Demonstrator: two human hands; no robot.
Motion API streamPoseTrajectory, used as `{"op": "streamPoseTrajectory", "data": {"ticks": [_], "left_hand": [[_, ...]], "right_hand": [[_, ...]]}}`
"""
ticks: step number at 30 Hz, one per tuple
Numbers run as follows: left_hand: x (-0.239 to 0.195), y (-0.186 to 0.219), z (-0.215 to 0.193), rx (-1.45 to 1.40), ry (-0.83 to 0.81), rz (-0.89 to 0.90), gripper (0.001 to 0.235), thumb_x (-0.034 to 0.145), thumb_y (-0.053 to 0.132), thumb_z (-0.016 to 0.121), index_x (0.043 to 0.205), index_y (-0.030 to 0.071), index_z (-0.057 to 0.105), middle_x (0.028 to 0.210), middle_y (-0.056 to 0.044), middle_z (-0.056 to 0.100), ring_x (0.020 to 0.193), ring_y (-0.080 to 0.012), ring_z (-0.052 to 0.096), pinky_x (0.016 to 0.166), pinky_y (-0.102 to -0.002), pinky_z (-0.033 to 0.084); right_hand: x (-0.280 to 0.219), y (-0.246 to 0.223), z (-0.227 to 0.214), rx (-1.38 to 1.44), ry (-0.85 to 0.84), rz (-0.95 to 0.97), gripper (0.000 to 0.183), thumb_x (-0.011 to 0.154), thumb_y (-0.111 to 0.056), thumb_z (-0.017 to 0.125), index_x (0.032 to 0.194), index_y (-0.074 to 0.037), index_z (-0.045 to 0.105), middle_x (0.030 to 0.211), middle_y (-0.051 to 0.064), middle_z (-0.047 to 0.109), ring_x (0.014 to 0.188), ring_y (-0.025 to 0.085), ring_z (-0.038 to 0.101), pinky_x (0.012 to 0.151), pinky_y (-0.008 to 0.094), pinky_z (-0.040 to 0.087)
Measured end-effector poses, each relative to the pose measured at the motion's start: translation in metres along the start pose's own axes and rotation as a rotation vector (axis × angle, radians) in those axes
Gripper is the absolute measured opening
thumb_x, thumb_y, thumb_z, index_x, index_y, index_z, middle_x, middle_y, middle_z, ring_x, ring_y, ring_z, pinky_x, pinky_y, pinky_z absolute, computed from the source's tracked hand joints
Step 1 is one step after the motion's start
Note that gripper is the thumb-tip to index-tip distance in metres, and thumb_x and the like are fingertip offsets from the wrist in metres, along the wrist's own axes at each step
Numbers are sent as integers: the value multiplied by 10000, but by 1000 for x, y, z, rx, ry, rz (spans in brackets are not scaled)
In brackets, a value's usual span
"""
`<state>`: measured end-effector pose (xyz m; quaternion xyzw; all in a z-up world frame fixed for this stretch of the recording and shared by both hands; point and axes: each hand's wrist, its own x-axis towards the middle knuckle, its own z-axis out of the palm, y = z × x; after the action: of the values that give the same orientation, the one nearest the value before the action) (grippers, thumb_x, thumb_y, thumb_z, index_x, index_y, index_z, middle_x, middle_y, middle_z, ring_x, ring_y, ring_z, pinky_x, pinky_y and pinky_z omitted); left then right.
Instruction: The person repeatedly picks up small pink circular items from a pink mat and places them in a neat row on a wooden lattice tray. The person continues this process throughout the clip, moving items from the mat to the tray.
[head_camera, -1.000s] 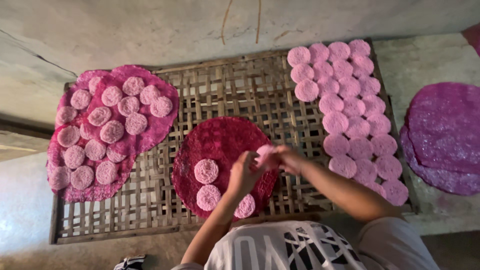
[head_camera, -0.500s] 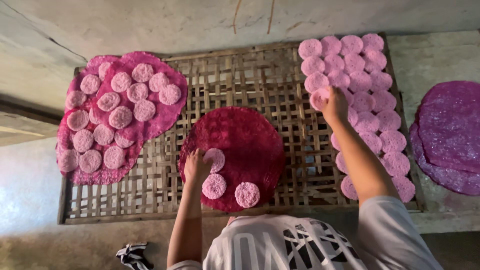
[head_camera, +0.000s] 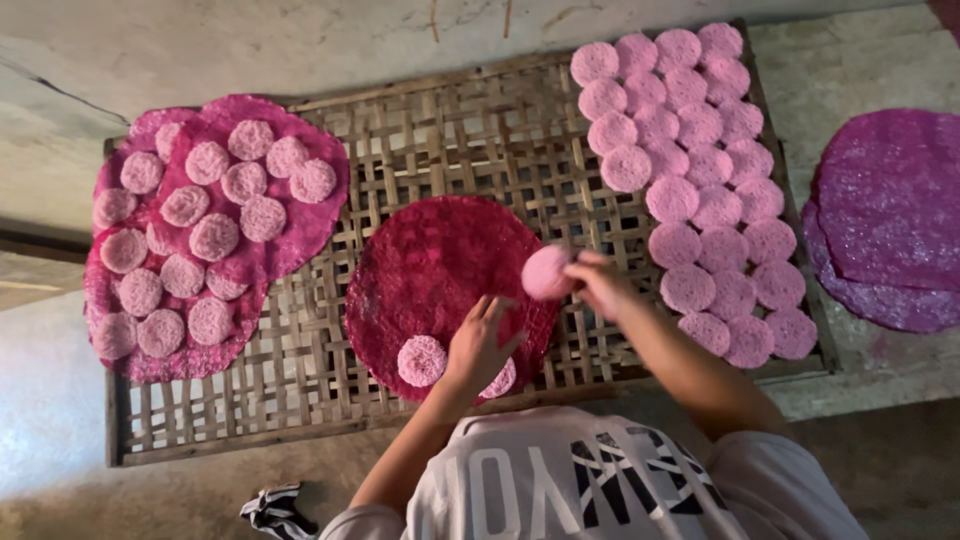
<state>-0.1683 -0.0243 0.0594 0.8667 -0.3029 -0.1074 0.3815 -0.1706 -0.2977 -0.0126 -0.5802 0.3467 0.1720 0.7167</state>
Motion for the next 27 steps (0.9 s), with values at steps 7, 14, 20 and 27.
{"op": "streamPoseTrajectory", "data": {"ticks": [7, 14, 20, 27], "left_hand": [[-58, -44, 14, 230, -275, -187, 533, 729, 193, 858, 1163, 72, 573, 1168, -187, 546, 1097, -409, 566, 895, -522, 497], [-55, -49, 16, 99, -263, -162, 386, 743, 132, 782, 1069, 102, 578, 927, -152, 673, 934, -373, 668, 783, -505, 539], [-28, -24, 0, -370, -516, -474, 425, 795, 151, 721, 1177, 101, 543, 934, -179, 705, 766, -387, 709, 638, -504, 555], [-2, 31, 26, -432, -137, -110, 449, 833, 231, 826, 1153, 49, 570, 1072, -165, 695, 935, -289, 737, 785, -396, 629]], "right_hand": [[59, -27, -98, -503, 486, -656, 298, 938, -114, 687, 1229, -58, 656, 1155, 141, 697, 1074, 296, 665, 912, 387, 552], [64, -32, -107, -1106, 708, -819, 417, 881, -25, 746, 1268, -19, 590, 1224, 226, 634, 1029, 393, 669, 851, 463, 558], [9, -14, -51, -1135, 851, -1001, 412, 971, -119, 725, 1297, 31, 523, 1190, 238, 591, 1022, 303, 656, 808, 376, 591], [-62, 71, 11, 397, -451, 42, 496, 966, -400, 602, 1241, 9, 657, 1174, 149, 725, 1055, 243, 717, 971, 388, 585]]}}
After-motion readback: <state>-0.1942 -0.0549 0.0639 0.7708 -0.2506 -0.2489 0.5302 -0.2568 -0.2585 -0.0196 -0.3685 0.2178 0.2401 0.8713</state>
